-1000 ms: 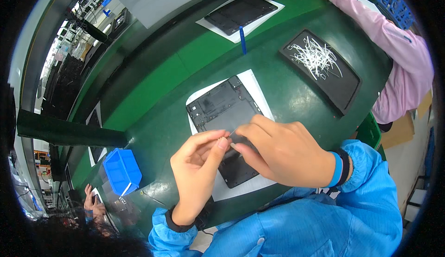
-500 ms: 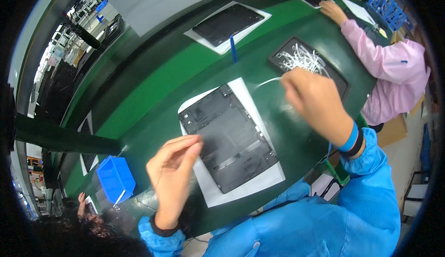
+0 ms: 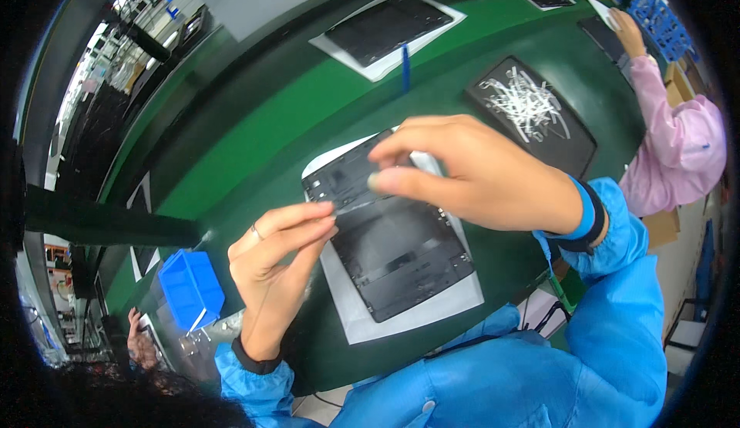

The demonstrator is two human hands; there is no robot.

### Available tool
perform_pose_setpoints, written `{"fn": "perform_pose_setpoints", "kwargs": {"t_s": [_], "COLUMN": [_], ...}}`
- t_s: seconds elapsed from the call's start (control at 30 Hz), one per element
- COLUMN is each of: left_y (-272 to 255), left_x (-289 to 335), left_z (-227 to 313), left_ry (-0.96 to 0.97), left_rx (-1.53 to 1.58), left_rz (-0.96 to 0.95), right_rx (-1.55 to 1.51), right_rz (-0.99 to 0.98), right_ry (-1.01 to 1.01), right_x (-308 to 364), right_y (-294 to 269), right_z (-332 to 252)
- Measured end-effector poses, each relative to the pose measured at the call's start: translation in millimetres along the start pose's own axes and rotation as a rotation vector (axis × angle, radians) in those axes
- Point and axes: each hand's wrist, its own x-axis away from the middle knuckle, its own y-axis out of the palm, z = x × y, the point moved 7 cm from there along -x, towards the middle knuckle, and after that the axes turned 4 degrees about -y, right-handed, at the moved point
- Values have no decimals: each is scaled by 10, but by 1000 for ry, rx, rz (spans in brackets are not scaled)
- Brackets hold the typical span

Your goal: The person is assembling an electronic tablet, applying adhesives and fitting components into the casing.

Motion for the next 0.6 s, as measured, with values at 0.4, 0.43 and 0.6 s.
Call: {"fn": "perform_pose_setpoints", "kwargs": {"t_s": [0.4,0.43,0.6], "left_y": [-91,-62,30], "left_x": [277,319,417], "left_z": [-425,-435,-418], "left_ry": [-386,-408,-445], "left_rx": [-233,-259,-347], "left_rz": [-51,-114,-233], "right_rx": [-60,-49,-10], "right_rz": [-424,-450,-477], "right_ry": [298,336,298], "right_x": [-595,-615,-639], "right_y": [818,856,974], "right_z": [735,750,756]}}
